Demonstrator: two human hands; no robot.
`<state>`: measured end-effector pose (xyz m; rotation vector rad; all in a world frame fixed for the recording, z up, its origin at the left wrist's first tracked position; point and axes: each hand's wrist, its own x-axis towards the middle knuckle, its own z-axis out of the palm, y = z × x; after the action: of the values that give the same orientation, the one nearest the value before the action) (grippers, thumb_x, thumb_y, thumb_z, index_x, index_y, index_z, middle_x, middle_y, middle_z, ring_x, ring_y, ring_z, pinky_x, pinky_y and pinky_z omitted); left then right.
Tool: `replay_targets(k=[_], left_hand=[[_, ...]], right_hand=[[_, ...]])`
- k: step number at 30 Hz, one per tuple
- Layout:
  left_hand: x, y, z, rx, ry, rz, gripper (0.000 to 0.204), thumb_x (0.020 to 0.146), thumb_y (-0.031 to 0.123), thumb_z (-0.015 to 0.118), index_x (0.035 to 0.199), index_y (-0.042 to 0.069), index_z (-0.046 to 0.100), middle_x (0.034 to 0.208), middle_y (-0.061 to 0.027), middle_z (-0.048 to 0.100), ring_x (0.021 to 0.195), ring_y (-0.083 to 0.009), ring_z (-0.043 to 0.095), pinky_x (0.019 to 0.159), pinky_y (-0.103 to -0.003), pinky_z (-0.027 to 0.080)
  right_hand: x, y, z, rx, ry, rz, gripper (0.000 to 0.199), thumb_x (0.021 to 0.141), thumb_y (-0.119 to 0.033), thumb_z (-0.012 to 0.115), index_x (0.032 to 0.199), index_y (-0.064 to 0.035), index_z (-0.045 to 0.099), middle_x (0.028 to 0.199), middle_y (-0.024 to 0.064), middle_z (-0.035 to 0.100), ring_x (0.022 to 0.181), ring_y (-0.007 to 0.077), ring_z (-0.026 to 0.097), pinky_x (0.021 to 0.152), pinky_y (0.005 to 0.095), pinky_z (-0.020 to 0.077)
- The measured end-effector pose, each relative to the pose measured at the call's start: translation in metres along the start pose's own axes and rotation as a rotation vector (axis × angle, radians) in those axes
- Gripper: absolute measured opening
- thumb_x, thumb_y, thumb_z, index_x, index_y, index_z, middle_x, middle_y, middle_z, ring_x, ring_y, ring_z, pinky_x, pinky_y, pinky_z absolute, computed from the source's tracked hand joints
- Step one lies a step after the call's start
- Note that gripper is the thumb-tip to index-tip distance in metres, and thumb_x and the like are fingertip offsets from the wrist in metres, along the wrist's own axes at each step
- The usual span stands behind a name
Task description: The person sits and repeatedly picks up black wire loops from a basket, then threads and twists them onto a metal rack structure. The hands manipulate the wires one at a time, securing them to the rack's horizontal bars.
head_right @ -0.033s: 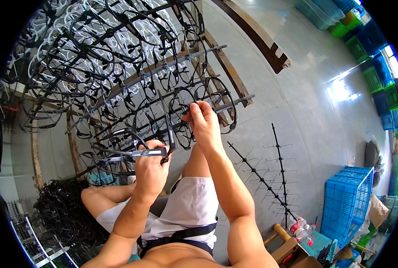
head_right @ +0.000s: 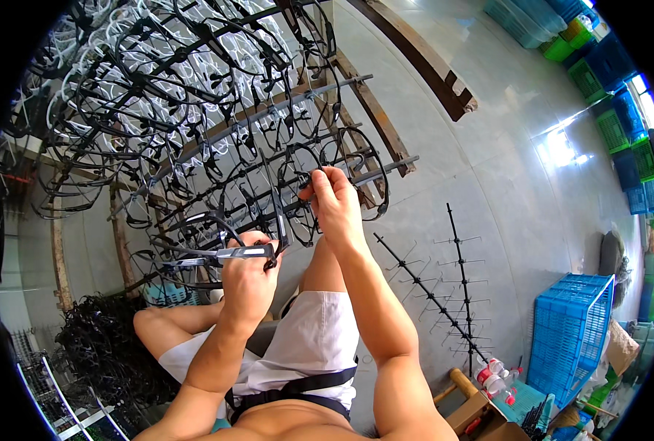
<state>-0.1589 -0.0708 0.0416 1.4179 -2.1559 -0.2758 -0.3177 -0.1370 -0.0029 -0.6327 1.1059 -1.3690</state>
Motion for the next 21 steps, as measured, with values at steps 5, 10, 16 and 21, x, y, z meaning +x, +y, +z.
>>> replay_targets(k=[5, 10, 16, 21], left_hand=[[0.002, -0.007, 0.005, -0.046, 0.080, 0.008, 0.013, 0.070, 0.005, 0.074, 0.078, 0.002, 0.064, 0.081, -0.0096, 0.059, 0.068, -0.0284, 0.056, 0.064, -0.038, 0.044], [0.010, -0.001, 0.004, -0.093, 0.149, -0.040, 0.019, 0.071, 0.007, 0.076, 0.068, -0.002, 0.060, 0.079, -0.0104, 0.059, 0.066, -0.0290, 0.056, 0.062, -0.038, 0.044], [0.011, -0.003, 0.007, -0.048, 0.157, -0.046, 0.010, 0.076, 0.008, 0.072, 0.078, 0.000, 0.067, 0.080, -0.0088, 0.060, 0.071, -0.0267, 0.056, 0.064, -0.037, 0.045], [0.005, -0.002, 0.013, -0.063, 0.152, -0.058, 0.012, 0.075, 0.008, 0.073, 0.078, -0.001, 0.066, 0.081, -0.0085, 0.060, 0.072, -0.0273, 0.056, 0.064, -0.037, 0.045]], right_hand=[[-0.013, -0.004, -0.003, 0.069, 0.006, 0.003, 0.023, 0.096, -0.022, 0.051, 0.105, -0.0010, 0.054, 0.072, 0.0012, 0.059, 0.055, 0.0026, 0.040, 0.049, 0.0177, 0.0324], [-0.033, 0.015, -0.020, 0.247, -0.088, -0.069, 0.027, 0.096, -0.016, 0.050, 0.113, 0.0031, 0.053, 0.077, 0.0006, 0.052, 0.071, 0.0082, 0.043, 0.066, 0.0226, 0.0360], [-0.052, 0.026, -0.023, 0.422, -0.131, -0.167, 0.039, 0.088, 0.000, 0.057, 0.126, 0.0033, 0.049, 0.101, 0.0042, 0.058, 0.096, 0.0109, 0.053, 0.089, 0.0239, 0.0408], [-0.055, 0.029, -0.020, 0.391, -0.025, -0.208, 0.042, 0.085, 0.004, 0.061, 0.125, 0.0030, 0.051, 0.104, 0.0082, 0.063, 0.097, 0.0130, 0.059, 0.086, 0.0245, 0.0463]])
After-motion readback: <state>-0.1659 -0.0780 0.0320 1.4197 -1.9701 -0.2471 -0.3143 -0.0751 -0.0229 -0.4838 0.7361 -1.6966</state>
